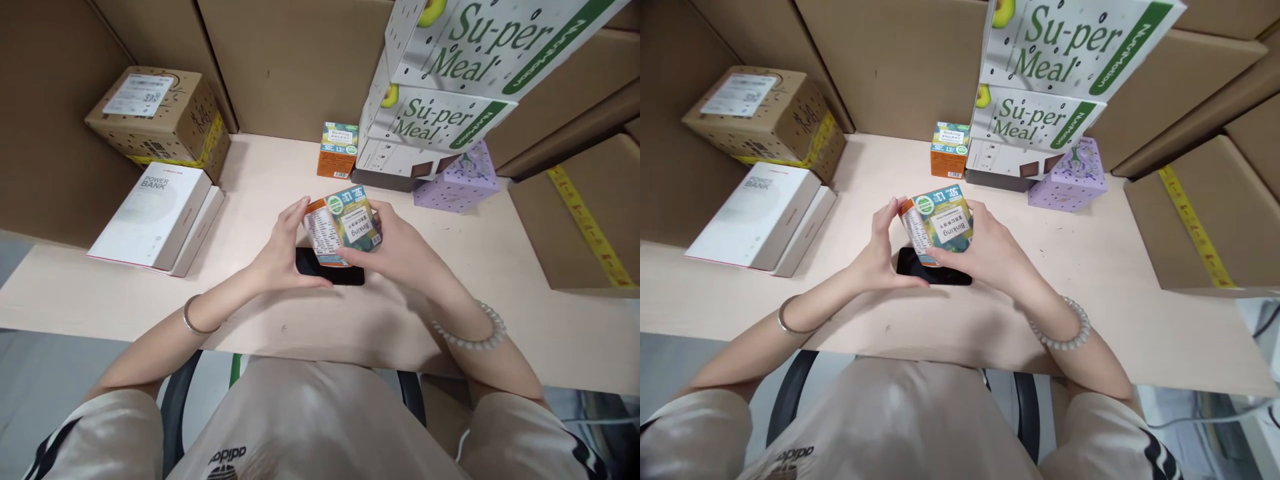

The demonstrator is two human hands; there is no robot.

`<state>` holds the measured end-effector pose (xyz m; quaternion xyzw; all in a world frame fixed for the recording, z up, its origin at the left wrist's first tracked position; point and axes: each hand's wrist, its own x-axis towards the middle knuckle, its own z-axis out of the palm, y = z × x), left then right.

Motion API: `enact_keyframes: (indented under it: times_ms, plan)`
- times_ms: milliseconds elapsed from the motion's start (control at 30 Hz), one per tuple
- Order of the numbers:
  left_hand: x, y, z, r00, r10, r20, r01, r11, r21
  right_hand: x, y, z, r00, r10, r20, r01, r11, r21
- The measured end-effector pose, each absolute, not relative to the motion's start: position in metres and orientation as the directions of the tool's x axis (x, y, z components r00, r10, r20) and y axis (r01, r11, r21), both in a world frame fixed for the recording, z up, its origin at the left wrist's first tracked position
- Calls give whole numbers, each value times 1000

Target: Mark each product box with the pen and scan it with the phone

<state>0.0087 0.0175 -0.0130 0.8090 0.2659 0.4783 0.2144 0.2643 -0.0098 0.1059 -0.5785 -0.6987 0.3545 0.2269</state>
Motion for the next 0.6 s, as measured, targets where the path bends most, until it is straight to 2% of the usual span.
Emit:
enact_keyframes:
  times_ms: [67,167,267,367,600]
  plan:
    - [13,12,-13,375,691,618,295,-721,627,259,-17,108,-186,983,-5,688,126,-715]
    - [17,7,-13,328,754,569,269,-652,709,261,-19,110,-271,962,41,683,223,-696]
    - [16,9,-10,297,745,598,200,-661,724,274,-8,110,-444,893,74,559,340,-756]
    - [12,11,-6,310,717,624,155,-686,711,284,6,108,-535,834,131,428,402,-809]
    - [-2,10,-5,384,737,557,135,-641,755,265,1,91,-492,836,242,358,448,-819]
